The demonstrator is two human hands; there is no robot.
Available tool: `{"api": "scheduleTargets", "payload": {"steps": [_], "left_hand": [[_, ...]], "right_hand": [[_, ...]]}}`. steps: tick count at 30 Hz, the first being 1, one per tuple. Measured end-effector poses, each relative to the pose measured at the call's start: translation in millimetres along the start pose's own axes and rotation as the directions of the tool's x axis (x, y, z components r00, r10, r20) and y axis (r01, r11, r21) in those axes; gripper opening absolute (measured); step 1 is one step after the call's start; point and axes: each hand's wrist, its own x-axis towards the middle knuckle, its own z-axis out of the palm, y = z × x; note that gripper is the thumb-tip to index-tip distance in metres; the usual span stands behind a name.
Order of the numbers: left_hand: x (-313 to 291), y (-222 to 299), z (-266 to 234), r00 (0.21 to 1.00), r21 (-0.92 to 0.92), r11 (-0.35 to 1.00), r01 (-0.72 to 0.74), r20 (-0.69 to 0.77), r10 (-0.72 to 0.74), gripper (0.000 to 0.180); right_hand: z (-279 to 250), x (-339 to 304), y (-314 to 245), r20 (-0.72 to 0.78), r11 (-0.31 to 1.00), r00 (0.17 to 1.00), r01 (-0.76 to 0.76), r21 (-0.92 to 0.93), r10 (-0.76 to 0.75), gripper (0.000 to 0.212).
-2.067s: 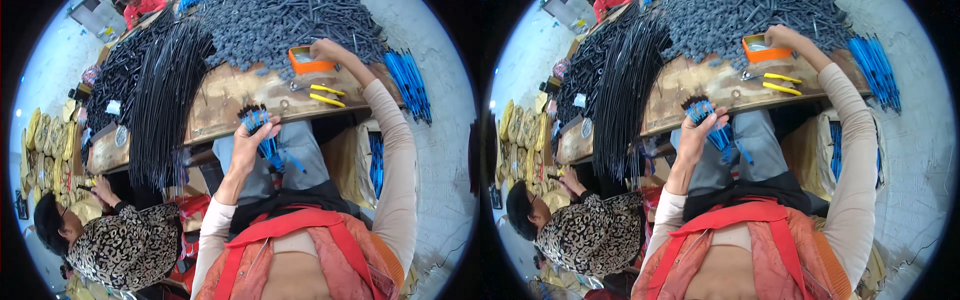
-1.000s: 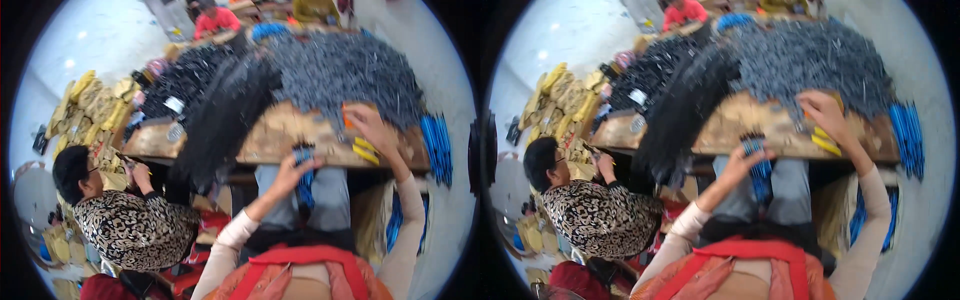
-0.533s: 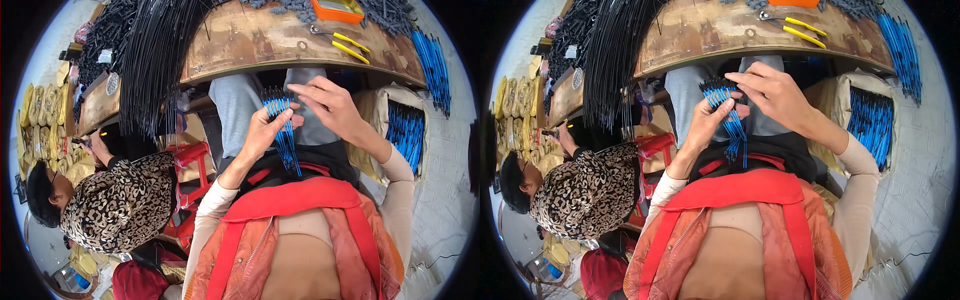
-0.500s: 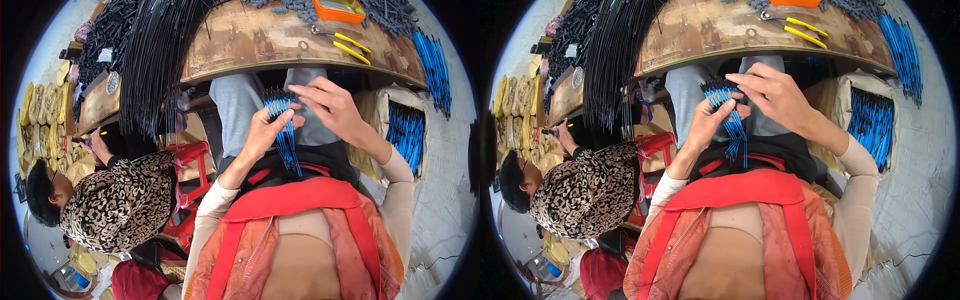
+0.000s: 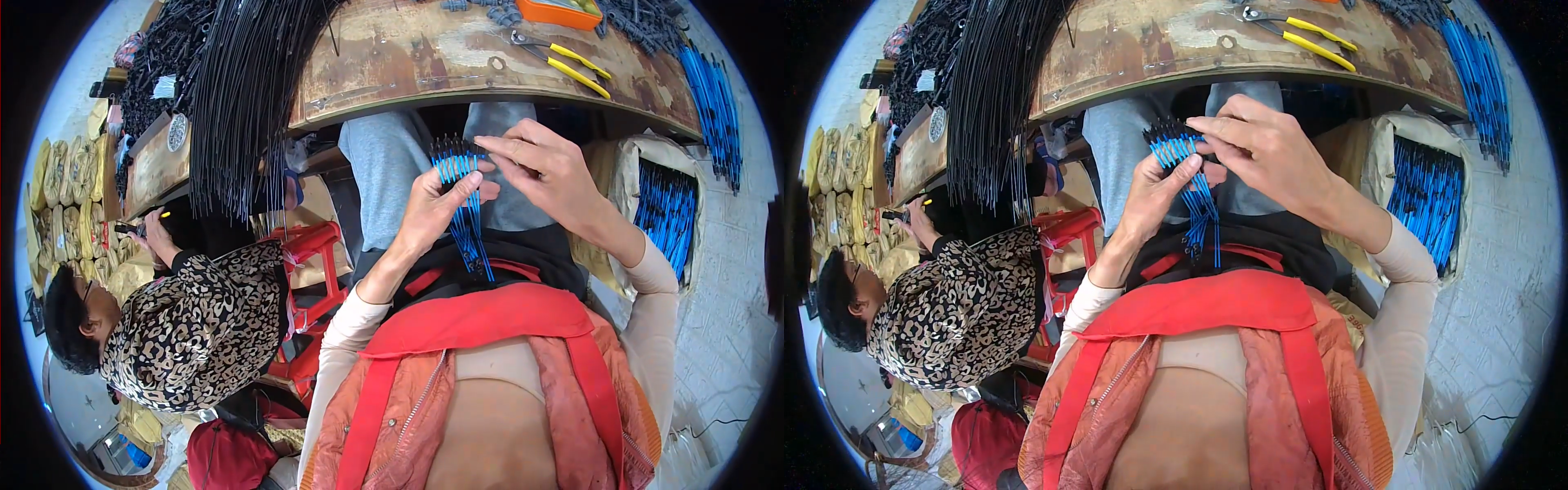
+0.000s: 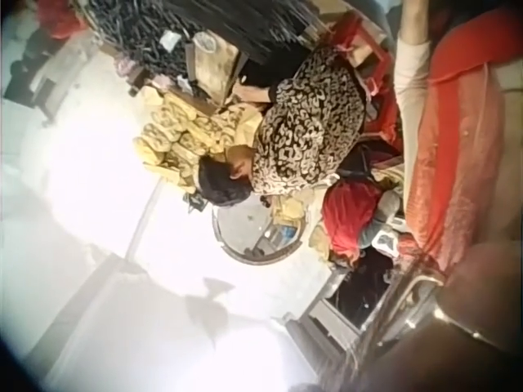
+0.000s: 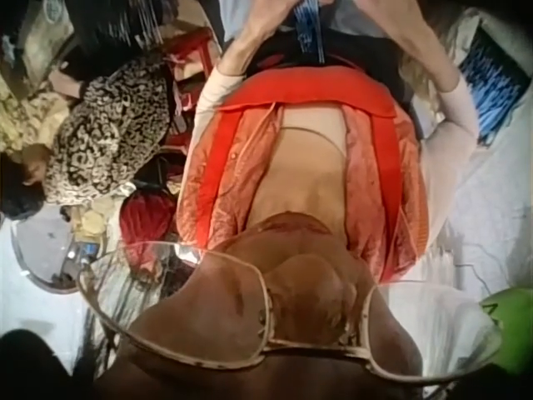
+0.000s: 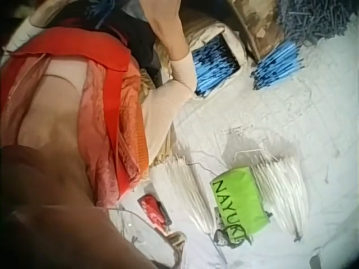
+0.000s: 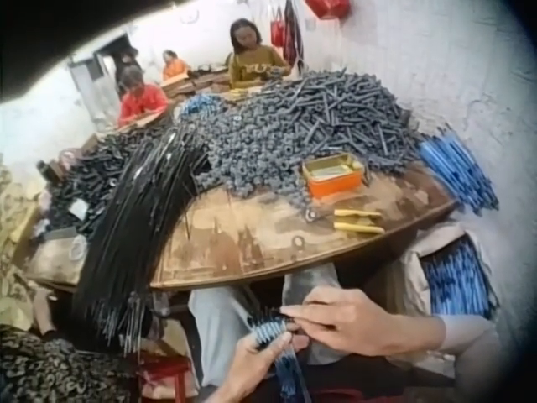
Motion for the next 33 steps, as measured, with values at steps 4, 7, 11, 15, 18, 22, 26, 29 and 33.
{"api": "scheduleTargets", "payload": {"steps": [4,7,11,15,18,22,26,29,33], "left_hand": [[0,2,-1,1.000,0.007,1.000,0.030,0.006,-0.030,0.025],[-1,3,-4,1.000,0.053,0.999,0.012,0.027,-0.013,0.026],[-1,4,-5,0.997,0.063,0.998,0.031,0.066,-0.035,0.025],[-3,3,-6,0.996,0.050,0.998,0.024,0.085,-0.028,0.025],[-5,3,-7,0.995,0.051,0.998,0.024,0.092,-0.029,0.025],[-5,6,-5,0.995,0.055,0.998,0.023,0.098,-0.028,0.026],[-4,6,-6,0.993,0.039,0.999,0.032,0.110,-0.036,0.026],[-4,5,-6,0.993,0.029,0.999,0.035,0.116,-0.039,0.026],[-3,3,-5,0.993,0.034,0.999,0.032,0.116,-0.036,0.026]], "right_hand": [[-1,1,1,-0.006,0.994,0.998,0.068,-0.083,-0.069,0.037],[-3,5,-1,0.009,0.952,0.981,0.188,-0.242,-0.192,0.041],[-5,8,2,0.010,0.926,0.966,0.252,-0.283,-0.260,0.042],[-4,6,-2,0.018,0.894,0.953,0.291,-0.340,-0.303,0.042],[-1,5,0,0.012,0.938,0.969,0.243,-0.246,-0.248,0.038],[0,-1,3,-0.010,0.993,0.994,0.104,-0.057,-0.105,0.034],[1,-3,2,-0.028,0.994,0.996,0.085,-0.061,-0.087,0.032],[1,-4,3,-0.037,0.994,0.995,0.096,-0.056,-0.098,0.033],[2,-4,5,-0.039,0.985,0.990,0.133,-0.114,-0.138,0.035]]}}
